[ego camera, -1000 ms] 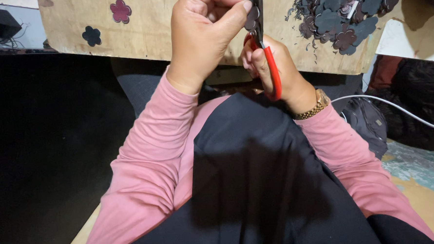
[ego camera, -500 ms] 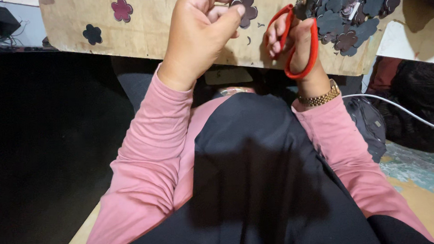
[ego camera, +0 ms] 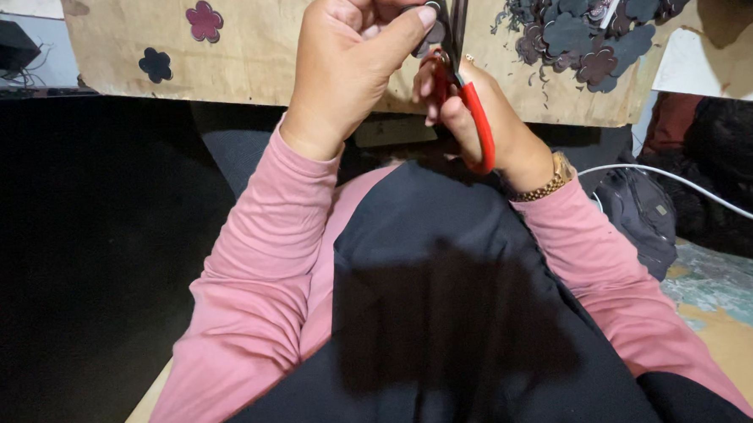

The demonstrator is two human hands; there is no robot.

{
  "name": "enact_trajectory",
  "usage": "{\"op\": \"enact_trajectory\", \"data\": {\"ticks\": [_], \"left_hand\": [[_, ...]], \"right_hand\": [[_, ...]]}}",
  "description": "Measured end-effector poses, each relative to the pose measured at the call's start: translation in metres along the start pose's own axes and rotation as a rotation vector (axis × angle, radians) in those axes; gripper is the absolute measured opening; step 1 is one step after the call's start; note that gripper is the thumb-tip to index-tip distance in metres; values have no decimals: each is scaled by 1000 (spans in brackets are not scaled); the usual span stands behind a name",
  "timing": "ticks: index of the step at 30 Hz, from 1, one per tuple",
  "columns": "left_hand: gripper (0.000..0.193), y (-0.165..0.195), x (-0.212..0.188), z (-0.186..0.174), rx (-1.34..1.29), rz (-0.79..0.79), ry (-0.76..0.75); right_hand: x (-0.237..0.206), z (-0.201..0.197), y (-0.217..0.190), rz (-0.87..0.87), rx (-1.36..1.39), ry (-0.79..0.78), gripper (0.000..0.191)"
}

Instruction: The person uses red-handled scissors to trim the edges of small dark flower-shaped leather pieces. They hold each piece in the left hand and carefully cut around the perimeter with the right hand, then place the trimmed piece onto a wooden board with other finished pieces.

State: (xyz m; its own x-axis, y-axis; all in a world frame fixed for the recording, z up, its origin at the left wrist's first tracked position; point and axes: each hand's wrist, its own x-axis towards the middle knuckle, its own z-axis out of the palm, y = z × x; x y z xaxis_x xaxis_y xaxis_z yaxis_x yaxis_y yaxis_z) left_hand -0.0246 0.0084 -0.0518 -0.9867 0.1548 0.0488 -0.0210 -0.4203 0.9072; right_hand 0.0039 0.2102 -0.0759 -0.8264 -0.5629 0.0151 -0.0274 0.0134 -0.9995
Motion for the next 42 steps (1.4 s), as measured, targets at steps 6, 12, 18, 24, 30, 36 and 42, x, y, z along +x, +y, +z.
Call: {"op": "enact_trajectory", "data": {"ticks": [6,12,18,24,30,36,42], "left_hand": [[10,-1,-1,1,-8,-2,3],[10,0,-1,3,9,6,9],[9,1,0,4,21,7,5],[10,4,0,4,75,3,7],[10,5,1,4,90,13,2],[11,5,0,4,100,5,12],[9,3,0,3,98,9,10]], "right_hand": [[2,-1,-6,16,-134,28,84],[0,-2,-6,10,-249,66,83],[1,-1,-7,8,-222,67,80],[2,0,-7,3,-144,58,78],[2,0,-6,-11,-135,53,76],[2,0,-4,6,-127,62,76],[2,2,-1,65,-86,98,78]]}}
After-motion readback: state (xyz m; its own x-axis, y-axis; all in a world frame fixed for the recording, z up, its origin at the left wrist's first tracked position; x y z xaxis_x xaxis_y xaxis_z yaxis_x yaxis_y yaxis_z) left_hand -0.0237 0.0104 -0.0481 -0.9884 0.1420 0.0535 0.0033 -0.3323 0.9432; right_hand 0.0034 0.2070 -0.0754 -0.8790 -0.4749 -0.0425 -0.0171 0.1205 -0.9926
